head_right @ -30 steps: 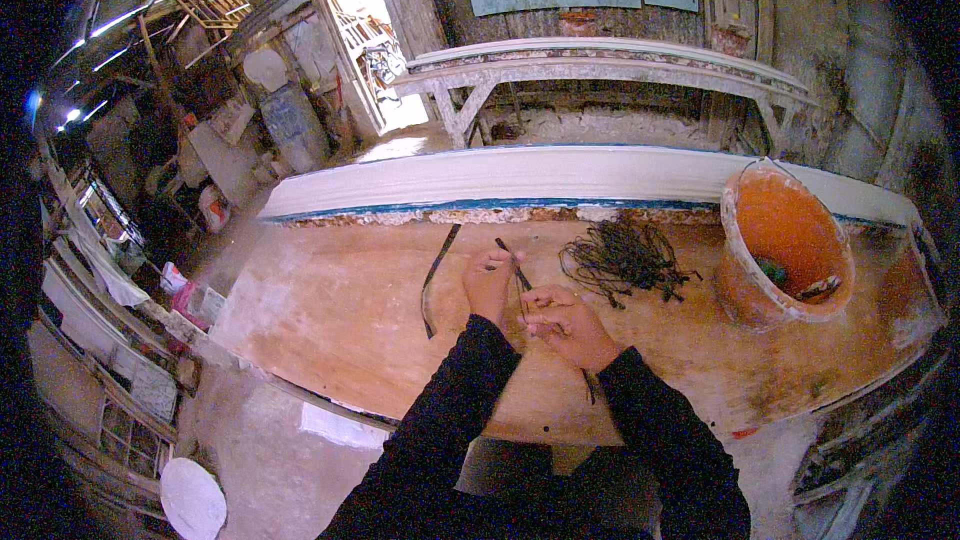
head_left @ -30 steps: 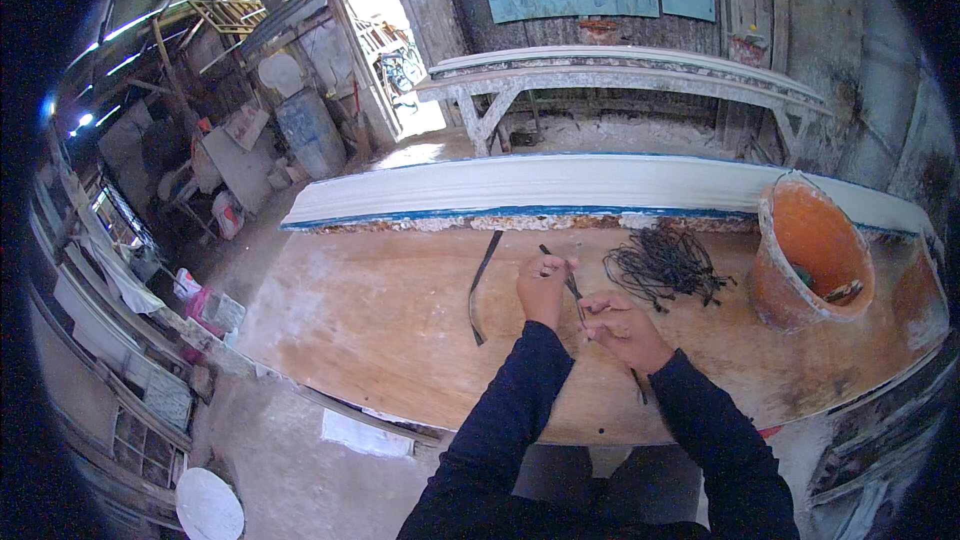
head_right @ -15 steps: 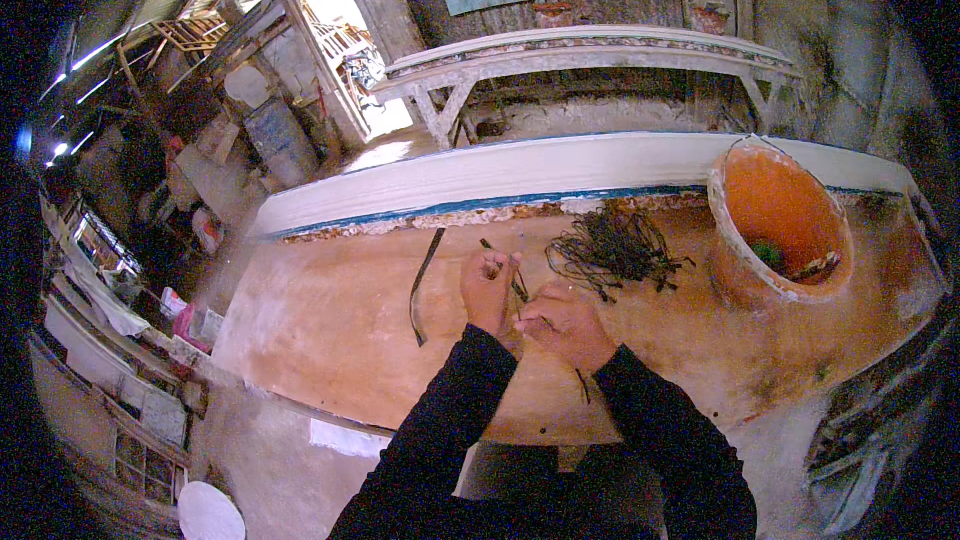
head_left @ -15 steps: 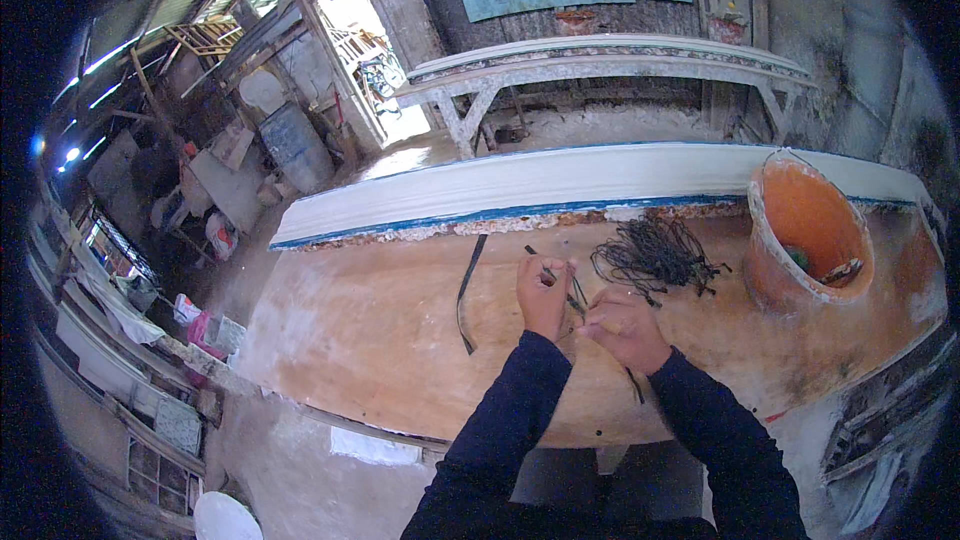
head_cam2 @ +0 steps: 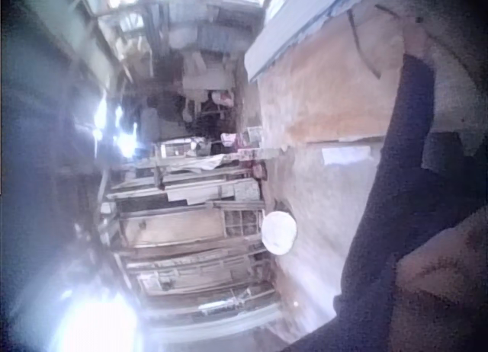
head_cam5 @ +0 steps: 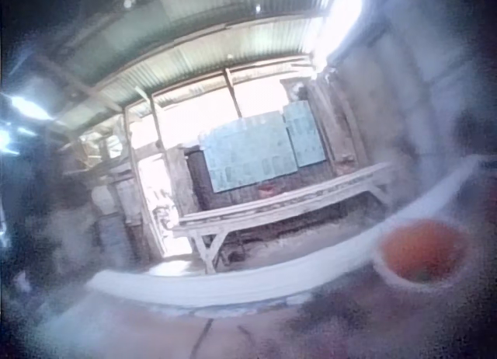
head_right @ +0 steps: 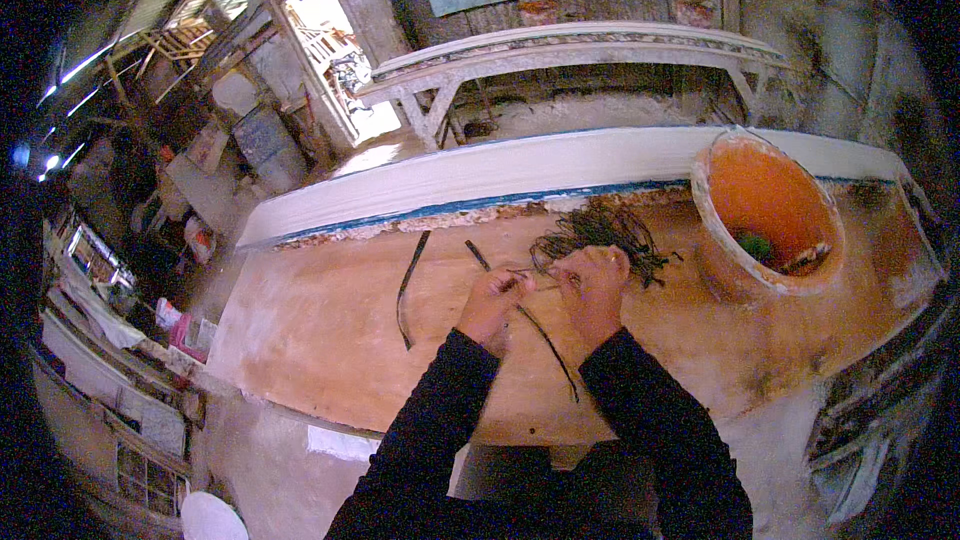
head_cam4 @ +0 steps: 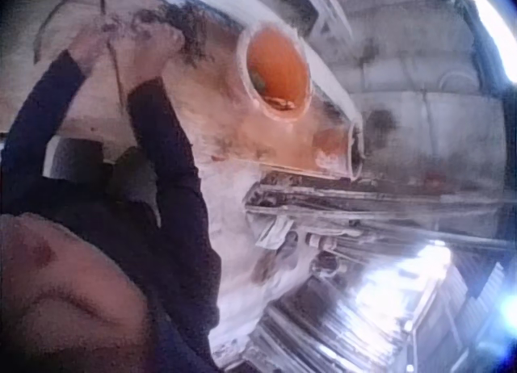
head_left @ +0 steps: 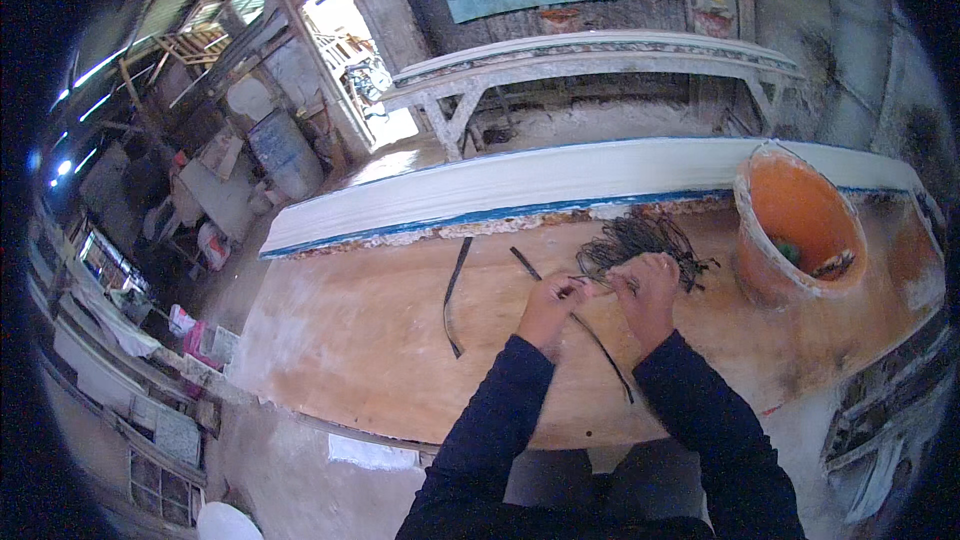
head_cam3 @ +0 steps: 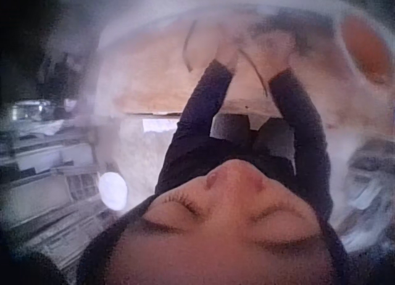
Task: The person repeatedly picks up thin black cords from a pile on a wooden workbench and ties them into knots by hand. The tied cords are placed back onto the pile. The task continues throughout the clip.
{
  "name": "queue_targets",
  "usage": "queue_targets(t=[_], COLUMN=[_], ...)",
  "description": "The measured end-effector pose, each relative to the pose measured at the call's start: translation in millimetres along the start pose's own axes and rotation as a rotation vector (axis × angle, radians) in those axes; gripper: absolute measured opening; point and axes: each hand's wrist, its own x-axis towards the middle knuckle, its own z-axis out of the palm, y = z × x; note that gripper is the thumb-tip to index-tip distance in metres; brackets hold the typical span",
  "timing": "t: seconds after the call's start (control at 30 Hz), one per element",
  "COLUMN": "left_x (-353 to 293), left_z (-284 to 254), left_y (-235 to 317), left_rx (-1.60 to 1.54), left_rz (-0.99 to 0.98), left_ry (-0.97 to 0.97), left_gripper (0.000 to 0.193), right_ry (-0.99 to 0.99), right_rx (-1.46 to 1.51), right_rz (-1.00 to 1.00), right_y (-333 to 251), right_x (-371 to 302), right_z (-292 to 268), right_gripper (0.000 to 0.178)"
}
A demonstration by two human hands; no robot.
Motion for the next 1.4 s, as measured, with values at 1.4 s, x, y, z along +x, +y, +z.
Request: queue_targets(t=[1.4], left_x=[14.1], left_z=[-46.1], left_y=[0.5], left_rx=[0.010], left_rz=[-0.075], left_ry=[0.487], left_gripper=[0.029], right_ry=[-0.397], right_rx=[0.131], right_rz=[-0.005], right_y=[-20.9], right_x=[-12.8], right_z=[6.3], right_gripper=[0.017])
